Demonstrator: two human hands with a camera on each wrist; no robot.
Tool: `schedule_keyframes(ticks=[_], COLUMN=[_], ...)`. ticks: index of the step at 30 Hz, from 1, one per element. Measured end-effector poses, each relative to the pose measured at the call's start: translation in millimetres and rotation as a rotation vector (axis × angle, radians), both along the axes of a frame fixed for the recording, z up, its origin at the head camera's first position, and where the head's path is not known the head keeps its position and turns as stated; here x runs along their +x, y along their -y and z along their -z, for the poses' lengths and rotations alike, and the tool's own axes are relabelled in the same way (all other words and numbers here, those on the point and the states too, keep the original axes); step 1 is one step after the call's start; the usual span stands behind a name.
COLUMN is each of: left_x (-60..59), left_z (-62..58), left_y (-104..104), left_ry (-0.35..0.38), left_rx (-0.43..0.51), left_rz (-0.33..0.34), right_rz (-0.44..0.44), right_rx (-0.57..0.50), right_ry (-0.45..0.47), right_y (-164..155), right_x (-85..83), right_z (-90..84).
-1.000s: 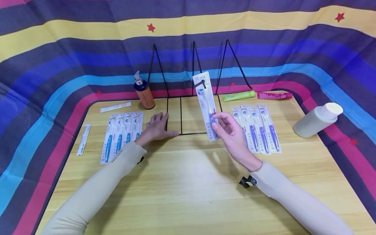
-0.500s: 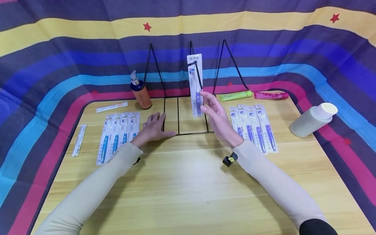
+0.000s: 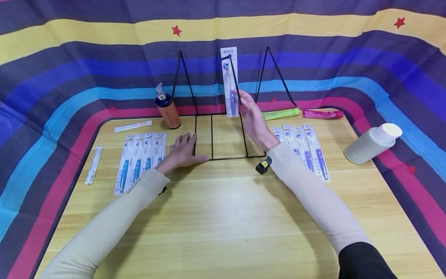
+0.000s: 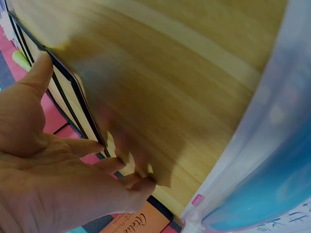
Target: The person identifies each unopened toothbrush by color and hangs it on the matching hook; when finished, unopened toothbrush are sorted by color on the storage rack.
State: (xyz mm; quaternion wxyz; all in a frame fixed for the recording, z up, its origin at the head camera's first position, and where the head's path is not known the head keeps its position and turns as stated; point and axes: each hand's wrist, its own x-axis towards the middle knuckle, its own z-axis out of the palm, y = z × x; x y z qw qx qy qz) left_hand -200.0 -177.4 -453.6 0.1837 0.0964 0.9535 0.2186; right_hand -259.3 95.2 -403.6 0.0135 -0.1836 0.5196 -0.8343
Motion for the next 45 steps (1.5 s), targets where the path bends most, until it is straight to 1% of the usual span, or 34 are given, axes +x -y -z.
schedule_keyframes(ticks=[6, 12, 14, 18, 22, 24, 27, 29, 33, 36, 38, 40, 42, 43, 45], left_x=[-3.2, -2.2, -2.6, -5.0, -7.9, -8.5, -8.6, -7.7, -5.9, -5.5, -5.9, -6.0, -6.1, -5.9, -4.9], left_z=[2.0, -1.1, -0.9, 1.3, 2.2, 1.5, 0.0, -2.0, -2.8, -0.8, 1.5, 3.8, 7.0, 8.7, 11.6], left_y=[-1, -5, -5, -4, -3, -3, -3, -4, -5, -6, -4, -2, 1, 2, 4], left_ry=[0.004, 0.008, 0.01, 0.016, 0.019, 0.021, 0.021, 0.017, 0.021, 0.029, 0.025, 0.019, 0.014, 0.013, 0.009], left_rx=[-0.009, -0.004, -0.006, -0.019, -0.019, -0.021, -0.026, -0.026, -0.024, -0.023, -0.024, -0.024, -0.027, -0.029, -0.028], left_rz=[-0.002, -0.007, -0.008, -0.014, -0.01, -0.008, -0.008, -0.003, 0.008, 0.017, 0.021, 0.028, 0.03, 0.033, 0.039], right_rz=[-0.011, 0.019, 0.031, 0.028, 0.027, 0.041, 0.095, 0.144, 0.221, 0.272, 0.331, 0.384, 0.411, 0.413, 0.383], right_rx=[-0.001, 0.03, 0.037, 0.022, 0.019, 0.025, 0.067, 0.127, 0.327, 0.405, 0.478, 0.596, 0.77, 0.867, 0.998], right_ry=[0.002, 0.038, 0.048, 0.042, -0.006, -0.034, -0.061, -0.061, -0.047, -0.009, 0.02, 0.057, 0.098, 0.122, 0.184], right_y=[-5, -25, -34, -57, -87, -104, -131, -151, -190, -214, -227, -239, -250, -255, -264], right_x=[-9.2, -7.4, -3.3, 7.3, 21.1, 29.3, 42.7, 52.3, 75.6, 92.9, 101.3, 106.9, 110.6, 111.7, 114.0], right_z=[-0.1, 3.2, 3.1, 3.2, 4.3, 6.7, 12.2, 17.0, 29.8, 40.8, 47.0, 52.3, 55.6, 57.1, 58.8])
